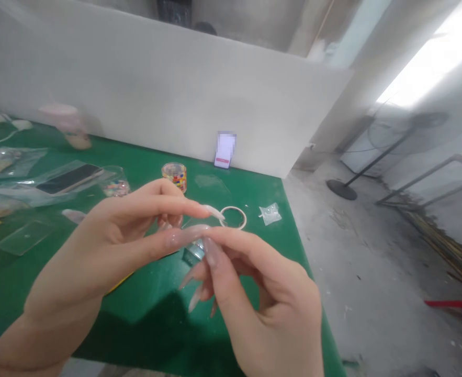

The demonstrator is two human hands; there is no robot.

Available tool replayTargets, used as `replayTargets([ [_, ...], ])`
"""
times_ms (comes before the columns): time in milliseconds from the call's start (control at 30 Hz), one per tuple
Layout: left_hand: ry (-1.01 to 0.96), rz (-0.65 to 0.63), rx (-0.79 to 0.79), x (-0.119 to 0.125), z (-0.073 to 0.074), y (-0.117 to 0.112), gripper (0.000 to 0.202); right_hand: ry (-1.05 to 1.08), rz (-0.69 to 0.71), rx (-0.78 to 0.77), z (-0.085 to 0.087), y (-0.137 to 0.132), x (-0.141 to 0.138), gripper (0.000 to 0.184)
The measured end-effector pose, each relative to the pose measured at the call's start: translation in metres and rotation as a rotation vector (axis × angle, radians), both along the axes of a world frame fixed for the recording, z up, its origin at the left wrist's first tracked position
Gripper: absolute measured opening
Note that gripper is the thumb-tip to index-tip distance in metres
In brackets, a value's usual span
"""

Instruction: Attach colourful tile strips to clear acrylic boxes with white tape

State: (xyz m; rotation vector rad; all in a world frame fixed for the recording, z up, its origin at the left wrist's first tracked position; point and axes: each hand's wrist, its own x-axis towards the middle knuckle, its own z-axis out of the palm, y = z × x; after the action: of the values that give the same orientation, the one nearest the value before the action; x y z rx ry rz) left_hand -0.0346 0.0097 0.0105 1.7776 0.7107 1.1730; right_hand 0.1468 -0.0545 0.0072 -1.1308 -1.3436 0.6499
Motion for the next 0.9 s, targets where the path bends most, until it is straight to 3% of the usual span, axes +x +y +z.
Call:
replayTargets([
  [200,0.012,0.020,0.022,0.0006,0.0004,0.0004,0.018,-0.010,0.063,-0.053,0.0013,-0.0003,0.0024,0.022],
  [900,0.021,-0.049,-0.055,0.0023,0.0008,0.0018,0.013,0.000,-0.067,-0.028,0.0022,-0.0011,-0.0021,0.016],
])
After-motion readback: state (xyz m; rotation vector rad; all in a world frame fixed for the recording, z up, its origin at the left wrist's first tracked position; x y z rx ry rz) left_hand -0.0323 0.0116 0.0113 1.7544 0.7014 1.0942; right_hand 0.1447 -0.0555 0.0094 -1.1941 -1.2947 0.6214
